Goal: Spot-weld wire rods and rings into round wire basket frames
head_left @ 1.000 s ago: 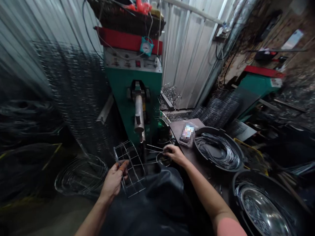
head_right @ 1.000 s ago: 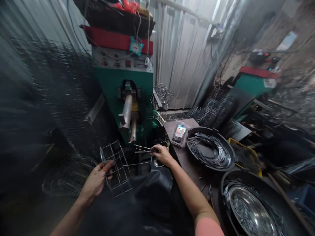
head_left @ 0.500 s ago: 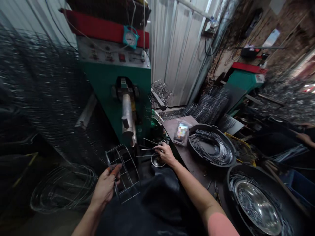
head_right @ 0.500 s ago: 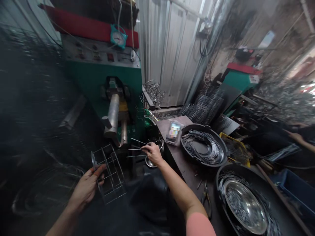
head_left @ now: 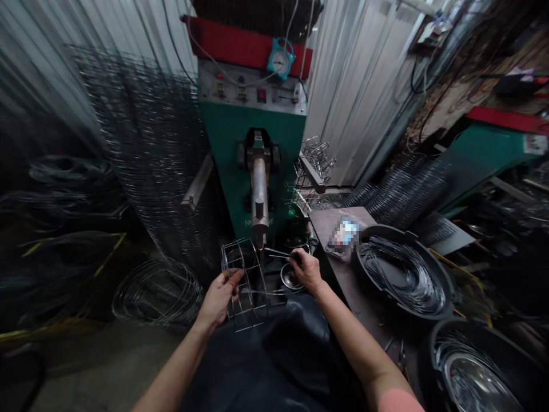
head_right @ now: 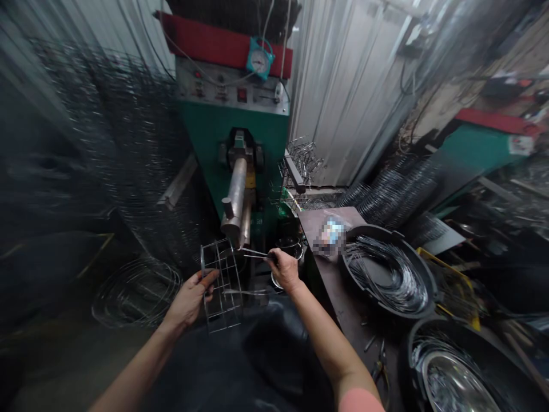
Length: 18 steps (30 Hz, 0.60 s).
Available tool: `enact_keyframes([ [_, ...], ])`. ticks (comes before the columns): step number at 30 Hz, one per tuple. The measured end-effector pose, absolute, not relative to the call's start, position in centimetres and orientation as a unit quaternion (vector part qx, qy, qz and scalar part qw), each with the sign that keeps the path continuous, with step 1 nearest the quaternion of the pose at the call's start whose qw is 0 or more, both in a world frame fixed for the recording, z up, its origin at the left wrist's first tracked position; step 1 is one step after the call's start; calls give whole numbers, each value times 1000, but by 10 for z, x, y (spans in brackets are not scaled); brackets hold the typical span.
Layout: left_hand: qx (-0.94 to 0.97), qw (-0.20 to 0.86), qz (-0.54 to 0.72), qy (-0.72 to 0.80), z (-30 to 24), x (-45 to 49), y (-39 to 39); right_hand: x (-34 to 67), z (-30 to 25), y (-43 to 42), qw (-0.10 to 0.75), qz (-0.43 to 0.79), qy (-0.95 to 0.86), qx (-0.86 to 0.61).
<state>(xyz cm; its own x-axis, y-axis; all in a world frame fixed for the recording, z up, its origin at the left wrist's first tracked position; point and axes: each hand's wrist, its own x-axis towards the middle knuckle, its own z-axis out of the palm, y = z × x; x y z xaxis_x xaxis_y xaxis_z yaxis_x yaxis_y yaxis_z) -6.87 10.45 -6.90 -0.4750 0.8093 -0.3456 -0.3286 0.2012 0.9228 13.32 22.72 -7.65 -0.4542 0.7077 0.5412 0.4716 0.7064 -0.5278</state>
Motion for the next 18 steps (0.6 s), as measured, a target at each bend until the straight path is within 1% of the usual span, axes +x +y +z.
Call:
enact_keyframes([
  [3,195,471,594,622,-70,-70,104,133,-73,225,373,163,-845,-348],
  [6,194,465,586,634,-69,-71,104,133,-67,227,338,169,-867,-326],
  [10,189,470,584,634,-63,-69,104,132,-61,235,300,140,-874,-355],
  [13,188,472,584,633,-61,-67,106,130,-59,241,295,120,-877,-361],
  [18,196,473,589,625,-61,-63,110,127,-63,247,313,113,-878,-344],
])
